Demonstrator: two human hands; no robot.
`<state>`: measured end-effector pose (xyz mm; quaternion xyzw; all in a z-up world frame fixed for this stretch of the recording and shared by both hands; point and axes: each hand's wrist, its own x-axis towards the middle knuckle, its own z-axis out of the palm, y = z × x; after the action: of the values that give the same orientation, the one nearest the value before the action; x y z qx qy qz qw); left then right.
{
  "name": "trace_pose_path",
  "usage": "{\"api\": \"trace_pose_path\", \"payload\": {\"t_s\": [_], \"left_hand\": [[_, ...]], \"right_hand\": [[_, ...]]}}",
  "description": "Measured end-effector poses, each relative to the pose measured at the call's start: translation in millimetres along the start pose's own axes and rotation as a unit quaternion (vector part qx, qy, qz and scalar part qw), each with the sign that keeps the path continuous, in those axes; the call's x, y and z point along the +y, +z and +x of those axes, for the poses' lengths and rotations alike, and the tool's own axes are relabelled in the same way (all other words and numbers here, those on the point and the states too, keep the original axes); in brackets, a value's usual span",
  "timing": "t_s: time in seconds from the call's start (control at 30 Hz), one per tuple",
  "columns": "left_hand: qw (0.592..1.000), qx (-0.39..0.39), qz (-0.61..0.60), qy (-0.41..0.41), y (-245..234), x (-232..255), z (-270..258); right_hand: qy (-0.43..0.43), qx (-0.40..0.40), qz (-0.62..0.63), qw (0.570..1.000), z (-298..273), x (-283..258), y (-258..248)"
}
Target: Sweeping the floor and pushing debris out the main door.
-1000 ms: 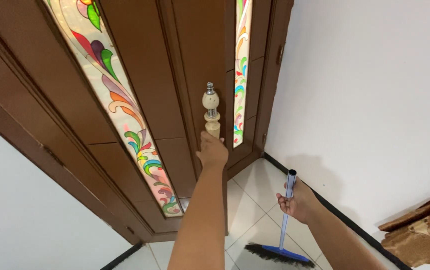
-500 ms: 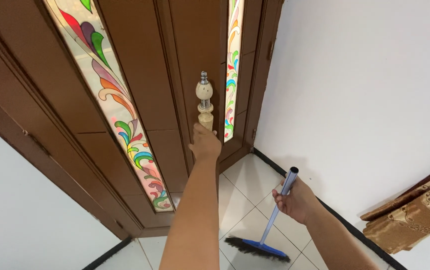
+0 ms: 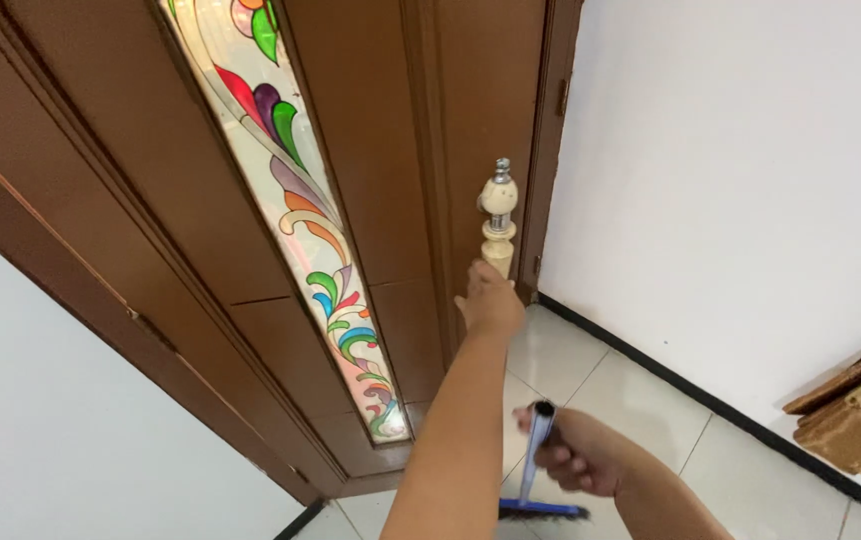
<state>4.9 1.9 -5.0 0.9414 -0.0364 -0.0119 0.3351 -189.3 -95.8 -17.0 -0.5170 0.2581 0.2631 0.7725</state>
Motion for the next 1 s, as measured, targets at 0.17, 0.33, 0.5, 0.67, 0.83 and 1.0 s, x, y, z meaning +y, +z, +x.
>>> {"api": "trace_pose_path", "payload": {"t_s": [0.17,0.33,0.5,0.67,0.83,1.0], "left_hand": [[0.996,-0.004,0.027,0.079,11,-16,7],[0.997,-0.026,0.032,0.066,-7,-5,-8],[0.995,0.030,0.031,0.094,14,-15,6],[0.998,0.030,0.002,0.047,8,-11,3],[0.999,0.017,0.013,0.037,9,-8,3],[0.998,0.027,0.024,0.043,1,-2,-1]], "right_hand": [[0.085,-0.142,-0.091,0.982,-12,26,29],[0.075,-0.315,-0.141,0.935,20,32,32],[0.098,-0.174,-0.112,0.973,31,41,43],[0.226,-0.104,0.264,0.932,92,118,-39],[0.175,0.086,0.375,0.906,55,132,-130],[0.121,0.163,0.349,0.915,1,87,-198]]}}
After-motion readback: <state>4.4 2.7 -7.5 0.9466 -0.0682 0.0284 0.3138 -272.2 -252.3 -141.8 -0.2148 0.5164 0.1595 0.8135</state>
